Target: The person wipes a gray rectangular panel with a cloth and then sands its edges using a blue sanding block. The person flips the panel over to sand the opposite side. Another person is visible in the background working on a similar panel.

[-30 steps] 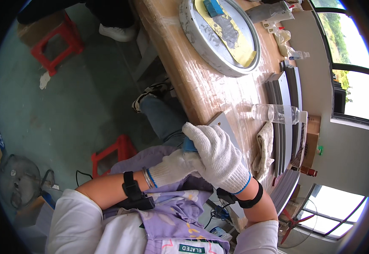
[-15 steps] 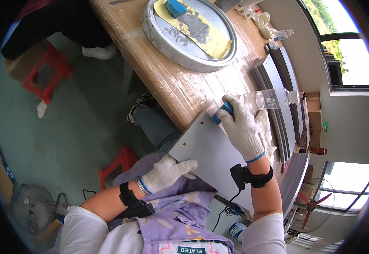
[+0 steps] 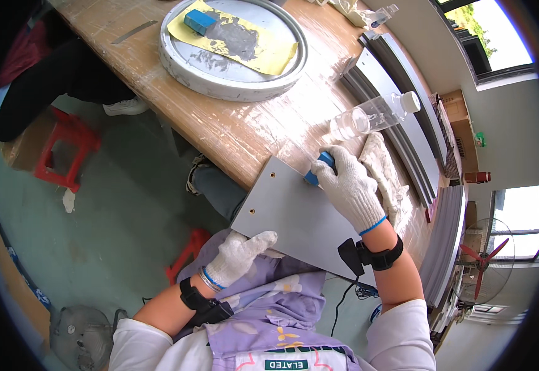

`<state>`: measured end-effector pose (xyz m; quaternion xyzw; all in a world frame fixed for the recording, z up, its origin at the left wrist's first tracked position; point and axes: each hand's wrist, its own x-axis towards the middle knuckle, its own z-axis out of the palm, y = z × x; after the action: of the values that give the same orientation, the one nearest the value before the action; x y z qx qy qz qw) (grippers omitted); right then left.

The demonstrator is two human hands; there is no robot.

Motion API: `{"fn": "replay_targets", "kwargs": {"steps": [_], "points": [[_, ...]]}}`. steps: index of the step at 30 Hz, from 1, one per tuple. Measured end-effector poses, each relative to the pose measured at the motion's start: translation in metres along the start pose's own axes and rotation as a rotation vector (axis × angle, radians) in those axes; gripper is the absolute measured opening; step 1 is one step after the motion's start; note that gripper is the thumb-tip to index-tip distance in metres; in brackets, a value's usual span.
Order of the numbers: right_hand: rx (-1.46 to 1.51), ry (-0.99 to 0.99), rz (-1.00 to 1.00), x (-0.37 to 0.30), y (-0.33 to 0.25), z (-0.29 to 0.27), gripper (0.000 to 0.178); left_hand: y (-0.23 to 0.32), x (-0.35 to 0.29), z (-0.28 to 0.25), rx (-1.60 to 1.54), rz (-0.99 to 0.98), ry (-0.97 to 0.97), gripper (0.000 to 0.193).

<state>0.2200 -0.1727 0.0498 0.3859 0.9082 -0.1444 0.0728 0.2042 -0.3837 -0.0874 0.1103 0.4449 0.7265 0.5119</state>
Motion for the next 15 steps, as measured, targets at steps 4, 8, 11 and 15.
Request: {"fn": "replay_targets", "kwargs": {"steps": [4,8,11,15], "points": [[-0.105,0.029,0.188,-0.027,0.054,-0.012,0.045,-0.008,0.0,-0.002,0.036,0.022,0.024,0.019],[0.038,0.128,0.126,-0.033,0.048,0.002,0.047,-0.011,0.003,0.001,0.032,-0.027,0.036,0.018],[0.178,0.212,0.007,-0.021,0.018,0.016,0.042,-0.028,0.008,-0.005,-0.036,-0.015,-0.01,0.031],[0.048,0.181,0.099,-0.034,0.045,0.006,0.039,-0.015,0.008,0.007,-0.172,-0.039,0.016,0.027]]}}
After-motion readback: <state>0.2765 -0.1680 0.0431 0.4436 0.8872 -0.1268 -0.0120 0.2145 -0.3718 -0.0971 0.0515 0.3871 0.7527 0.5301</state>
